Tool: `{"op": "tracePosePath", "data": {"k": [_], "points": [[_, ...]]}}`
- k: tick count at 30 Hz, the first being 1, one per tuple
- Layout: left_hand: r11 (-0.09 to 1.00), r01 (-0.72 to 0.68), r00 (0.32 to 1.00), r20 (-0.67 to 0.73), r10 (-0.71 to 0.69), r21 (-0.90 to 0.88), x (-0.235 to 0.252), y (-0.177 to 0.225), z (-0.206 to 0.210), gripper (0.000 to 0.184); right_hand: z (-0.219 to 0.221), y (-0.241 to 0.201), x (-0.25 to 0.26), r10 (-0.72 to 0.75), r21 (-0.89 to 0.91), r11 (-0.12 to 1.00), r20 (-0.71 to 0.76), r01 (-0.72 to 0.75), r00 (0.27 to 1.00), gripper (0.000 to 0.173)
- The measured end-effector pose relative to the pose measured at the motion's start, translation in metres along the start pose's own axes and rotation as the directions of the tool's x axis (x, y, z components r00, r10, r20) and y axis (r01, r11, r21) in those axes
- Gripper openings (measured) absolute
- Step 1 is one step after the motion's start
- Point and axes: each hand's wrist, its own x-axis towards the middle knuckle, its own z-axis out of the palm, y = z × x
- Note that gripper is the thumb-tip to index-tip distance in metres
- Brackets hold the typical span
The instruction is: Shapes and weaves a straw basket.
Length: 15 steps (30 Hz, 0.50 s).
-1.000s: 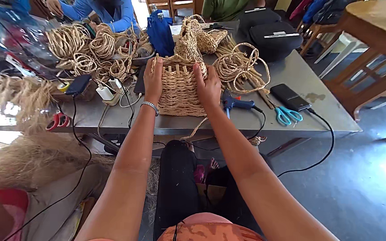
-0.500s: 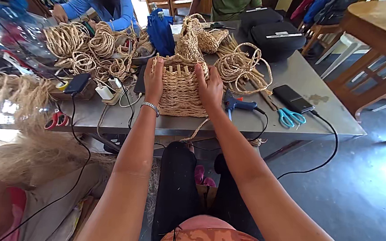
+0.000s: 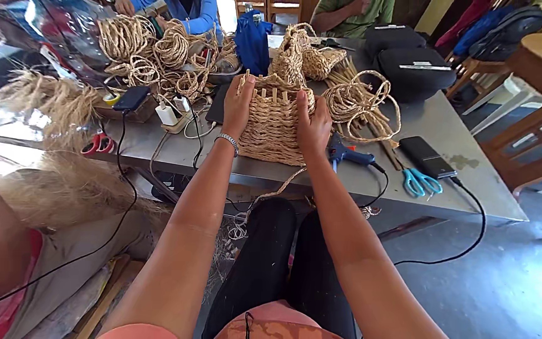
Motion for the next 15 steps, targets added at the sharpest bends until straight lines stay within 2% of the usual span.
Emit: {"op": "tracePosePath", "data": {"k": [10, 13, 15], "points": [[0.998, 0.052, 0.997, 0.059, -0.051, -0.021, -0.002, 0.007, -0.004, 0.048, -0.001, -0.002, -0.001, 0.010, 0.001, 1.000, 0.003, -0.010, 1.000, 0.071], [0.997, 0.052, 0.996, 0.073, -0.048, -0.054, -0.009, 0.009, -0.005, 0.047, -0.006, -0.002, -0.002, 0.019, 0.034, 0.999, 0.049, -0.021, 0.999, 0.070], [0.995, 0.074, 0.992, 0.111, -0.067, -0.065, -0.019, 0.019, -0.011, 0.053, -0.015, -0.001, -0.001, -0.003, 0.111, 0.994, 0.129, -0.011, 0.992, 0.068]]}}
